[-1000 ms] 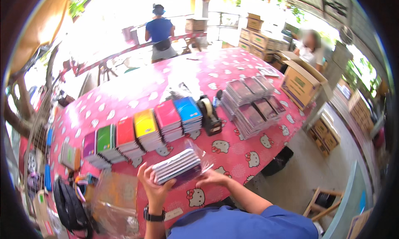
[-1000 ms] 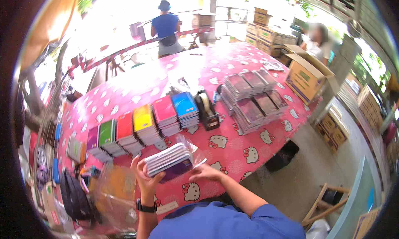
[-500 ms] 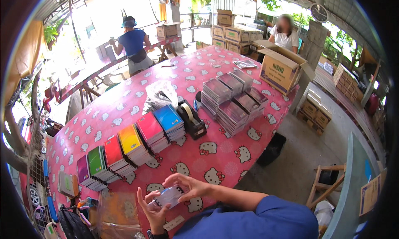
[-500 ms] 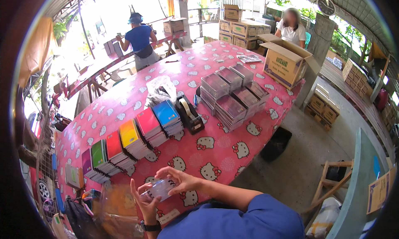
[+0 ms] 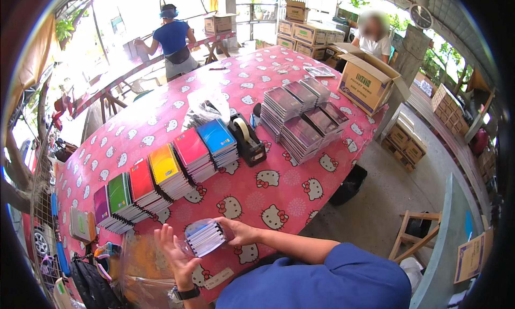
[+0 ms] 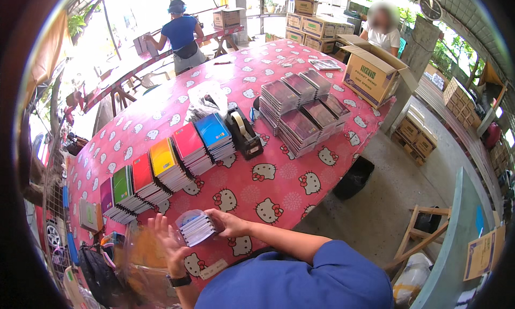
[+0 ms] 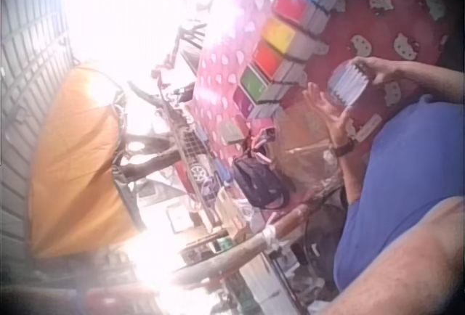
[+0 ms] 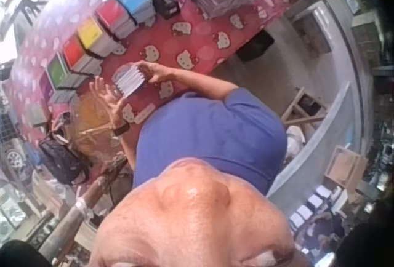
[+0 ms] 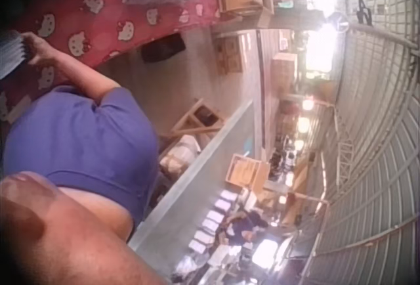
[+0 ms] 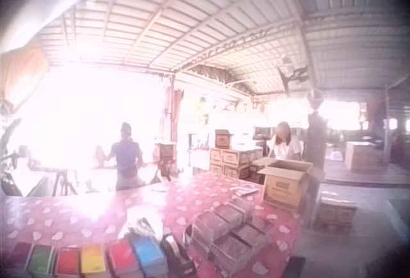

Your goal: The person selects several spiral-bound notebooks from various color-coded stacks, gathers them into a single set, and places the set into a plastic sleeve.

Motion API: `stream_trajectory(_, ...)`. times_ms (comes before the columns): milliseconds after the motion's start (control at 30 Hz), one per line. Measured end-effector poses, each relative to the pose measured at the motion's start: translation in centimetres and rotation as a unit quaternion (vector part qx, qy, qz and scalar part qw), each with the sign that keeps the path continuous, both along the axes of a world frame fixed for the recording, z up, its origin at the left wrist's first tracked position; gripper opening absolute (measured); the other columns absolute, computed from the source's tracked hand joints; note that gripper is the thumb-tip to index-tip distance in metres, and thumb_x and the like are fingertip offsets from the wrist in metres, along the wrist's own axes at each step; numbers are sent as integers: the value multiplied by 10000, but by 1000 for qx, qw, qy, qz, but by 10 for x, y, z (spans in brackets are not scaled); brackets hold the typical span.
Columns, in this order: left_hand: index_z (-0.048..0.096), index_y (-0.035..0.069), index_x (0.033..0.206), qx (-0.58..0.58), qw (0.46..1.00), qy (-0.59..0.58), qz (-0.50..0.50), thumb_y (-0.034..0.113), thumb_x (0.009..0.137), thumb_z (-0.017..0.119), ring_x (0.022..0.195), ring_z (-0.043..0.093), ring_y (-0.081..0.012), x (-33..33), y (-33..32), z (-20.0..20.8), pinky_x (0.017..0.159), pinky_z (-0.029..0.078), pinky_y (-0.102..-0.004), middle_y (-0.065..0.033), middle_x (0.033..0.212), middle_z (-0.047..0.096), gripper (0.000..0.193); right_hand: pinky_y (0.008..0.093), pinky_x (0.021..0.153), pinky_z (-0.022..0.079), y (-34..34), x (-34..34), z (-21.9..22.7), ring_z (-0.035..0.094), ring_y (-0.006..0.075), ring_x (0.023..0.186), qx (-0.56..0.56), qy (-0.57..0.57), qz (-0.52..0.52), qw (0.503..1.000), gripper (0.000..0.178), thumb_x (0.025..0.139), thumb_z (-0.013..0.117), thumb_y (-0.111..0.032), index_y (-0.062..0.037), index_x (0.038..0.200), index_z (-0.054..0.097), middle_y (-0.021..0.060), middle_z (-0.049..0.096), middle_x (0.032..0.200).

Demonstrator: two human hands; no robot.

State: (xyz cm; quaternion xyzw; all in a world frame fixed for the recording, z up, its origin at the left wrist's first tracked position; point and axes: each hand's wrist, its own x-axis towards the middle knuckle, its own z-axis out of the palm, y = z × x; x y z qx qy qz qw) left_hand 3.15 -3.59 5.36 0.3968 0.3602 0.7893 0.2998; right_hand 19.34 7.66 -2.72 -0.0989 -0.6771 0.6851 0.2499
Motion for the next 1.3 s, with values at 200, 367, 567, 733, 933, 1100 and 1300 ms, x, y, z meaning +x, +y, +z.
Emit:
stream_trajectory(200, 288, 55, 1319, -163, 956, 239, 48, 132, 567, 805, 1186, 408, -218, -8, -11, -69, 997, 359, -371, -100, 1242, 392, 916, 281, 976, 357, -9, -31, 20, 445, 118, 1108, -68, 84, 44, 993, 705, 670, 691, 51, -61, 1269, 335, 50, 477, 1160)
stream_trajectory(367, 234, 62, 1363, -152, 983, 93, -47, 49, 632, 769, 1100, 468, -216, 13, 5, -33, 937, 409, -365, -106, 1164, 461, 906, 339, 1009, 324, 17, -10, 54, 416, 209, 1165, 142, 9, -10, 990, 689, 675, 729, -105, -57, 1262, 371, 101, 439, 1203)
stream_trajectory(567, 288, 64, 1352, -68, 989, 114, 64, 315, 680, 785, 1115, 458, -220, -22, 0, 0, 1006, 308, -431, -103, 1149, 486, 873, 322, 916, 368, 31, 5, 101, 452, 177, 1096, 134, -81, -132, 979, 590, 747, 717, -241, -65, 1242, 448, 75, 549, 1133)
stream_trajectory(733, 425, 57, 1251, -118, 957, 225, 143, 389, 674, 763, 1140, 438, -246, -21, -27, -20, 1009, 299, -451, -105, 1186, 493, 746, 305, 884, 372, 36, 29, 95, 452, 150, 1054, -24, -157, -111, 981, 337, 795, 643, -204, -38, 1084, 585, 53, 615, 987)
stream_trajectory(933, 553, 86, 1189, -179, 845, 478, 161, 264, 666, 698, 1214, 373, -330, 7, -42, -39, 1005, 294, -454, -100, 1229, 504, 571, 391, 1047, 246, 21, 24, 77, 355, 244, 1196, 307, -99, -14, 947, 492, 578, 549, 10, -148, 1028, 672, -21, 575, 1207)
stream_trajectory(1100, 526, 121, 1233, -215, 793, 563, 92, 255, 633, 691, 1304, 278, -348, -7, -48, -30, 1039, 244, -479, -73, 1328, 453, 636, 466, 1079, 167, 27, 17, 75, 266, 284, 1288, 364, -122, 59, 921, 645, 536, 560, 15, -271, 1107, 653, -53, 474, 1344)
stream_trajectory(1300, 518, 190, 1245, -216, 752, 622, 35, 261, 608, 720, 1346, 199, -370, -14, -32, -21, 1076, 169, -524, -41, 1360, 426, 672, 558, 1075, 130, 44, 17, 74, 94, 349, 1380, 390, -139, 161, 896, 727, 505, 657, -62, -363, 1164, 606, -51, 294, 1467)
